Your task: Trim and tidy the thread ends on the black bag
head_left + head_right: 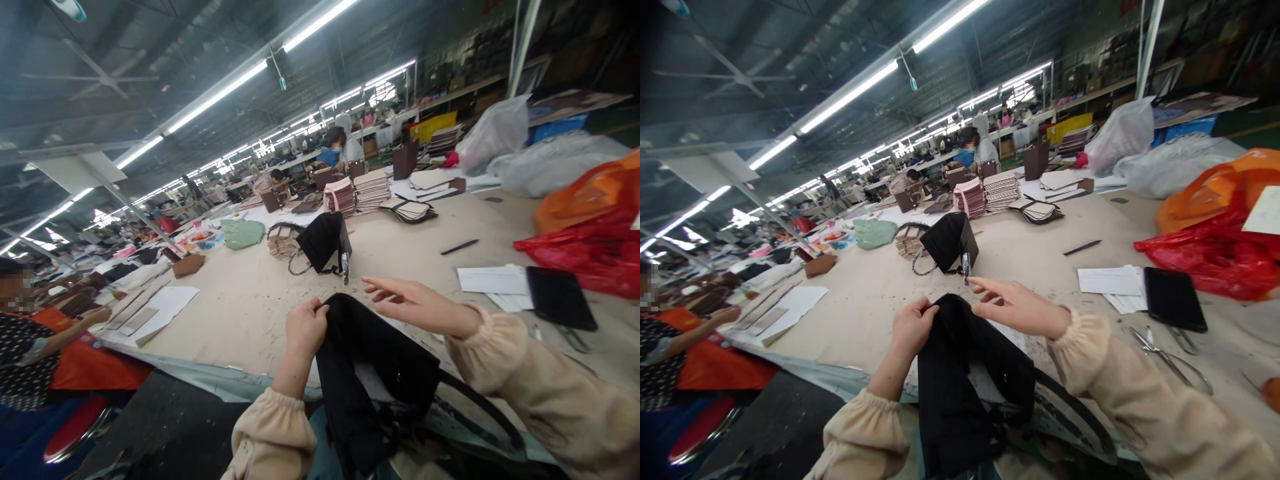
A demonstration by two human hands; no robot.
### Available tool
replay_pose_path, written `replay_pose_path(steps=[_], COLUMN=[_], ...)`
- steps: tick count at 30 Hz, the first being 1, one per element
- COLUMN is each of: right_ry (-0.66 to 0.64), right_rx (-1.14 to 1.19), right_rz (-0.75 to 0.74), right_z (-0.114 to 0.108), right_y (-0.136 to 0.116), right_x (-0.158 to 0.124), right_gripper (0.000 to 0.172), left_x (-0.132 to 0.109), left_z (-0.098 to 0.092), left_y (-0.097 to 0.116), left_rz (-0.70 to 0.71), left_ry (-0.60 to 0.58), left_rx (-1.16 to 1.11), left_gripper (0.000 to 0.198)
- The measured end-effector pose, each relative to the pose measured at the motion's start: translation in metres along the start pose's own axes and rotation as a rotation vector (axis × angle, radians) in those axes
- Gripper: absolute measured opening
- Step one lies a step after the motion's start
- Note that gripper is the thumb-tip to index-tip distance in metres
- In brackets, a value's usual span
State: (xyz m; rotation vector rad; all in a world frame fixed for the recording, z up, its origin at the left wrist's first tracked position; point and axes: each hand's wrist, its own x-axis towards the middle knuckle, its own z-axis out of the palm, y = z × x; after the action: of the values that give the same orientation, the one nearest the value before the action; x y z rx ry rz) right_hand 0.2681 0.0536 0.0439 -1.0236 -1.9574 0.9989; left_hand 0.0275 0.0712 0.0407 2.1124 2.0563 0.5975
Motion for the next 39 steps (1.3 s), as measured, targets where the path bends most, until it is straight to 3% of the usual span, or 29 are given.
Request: replay_pose_path(steps=[3, 6, 10, 15, 20, 25, 30, 35, 37, 39], right_ry=[0.019, 0.072, 0.127, 0.262, 0.372, 0.356, 0.411, 0.484, 0.371, 0.097], right_rx=[-0.056, -0.195, -0.398, -0.492, -0.549, -0.524, -0.59, -0.386, -0.217, -0.016], right_rz=[0.048, 0.154, 0.127, 0.089, 0.05, -0.002, -0.058, -0.153, -0.145, -0.211], right_z=[-0.001, 0.011, 0.037, 0.058, 0.07, 0.087, 0.096, 0.093, 0.093, 0.095], right_y=[-0.002, 0.007, 0.028, 0.059, 0.081, 0.083, 0.069, 0.021, -0.005, -0.03], right_x=[-0.053, -0.096, -0.12, -0.109, -0.076, -0.042, -0.028, -0.075, -0.105, -0.131], right_gripper=[0.067, 0.072, 0.062, 0.038, 0.039, 0.039, 0.048, 0.053, 0.048, 0.045], left_x=[-0.003, -0.006, -0.015, -0.032, -0.046, -0.062, -0.068, -0.062, -0.061, -0.061], left_z=[0.0, -0.004, -0.015, -0.025, -0.034, -0.047, -0.056, -0.065, -0.067, -0.067], left_y=[0.001, 0.0, -0.009, -0.031, -0.052, -0.067, -0.078, -0.073, -0.068, -0.064], left_rz=[0.003, -0.012, -0.113, -0.161, -0.14, -0.19, -0.213, -0.094, -0.056, -0.039], left_ry=[0.013, 0.033, 0.066, 0.117, 0.086, 0.135, 0.068, -0.122, -0.171, -0.179], left_rx=[0.022, 0.058, 0.091, 0.046, -0.012, 0.056, 0.095, 0.065, 0.059, 0.076], left_gripper=[0.019, 0.019, 0.021, 0.02, 0.021, 0.018, 0.019, 0.034, 0.039, 0.039])
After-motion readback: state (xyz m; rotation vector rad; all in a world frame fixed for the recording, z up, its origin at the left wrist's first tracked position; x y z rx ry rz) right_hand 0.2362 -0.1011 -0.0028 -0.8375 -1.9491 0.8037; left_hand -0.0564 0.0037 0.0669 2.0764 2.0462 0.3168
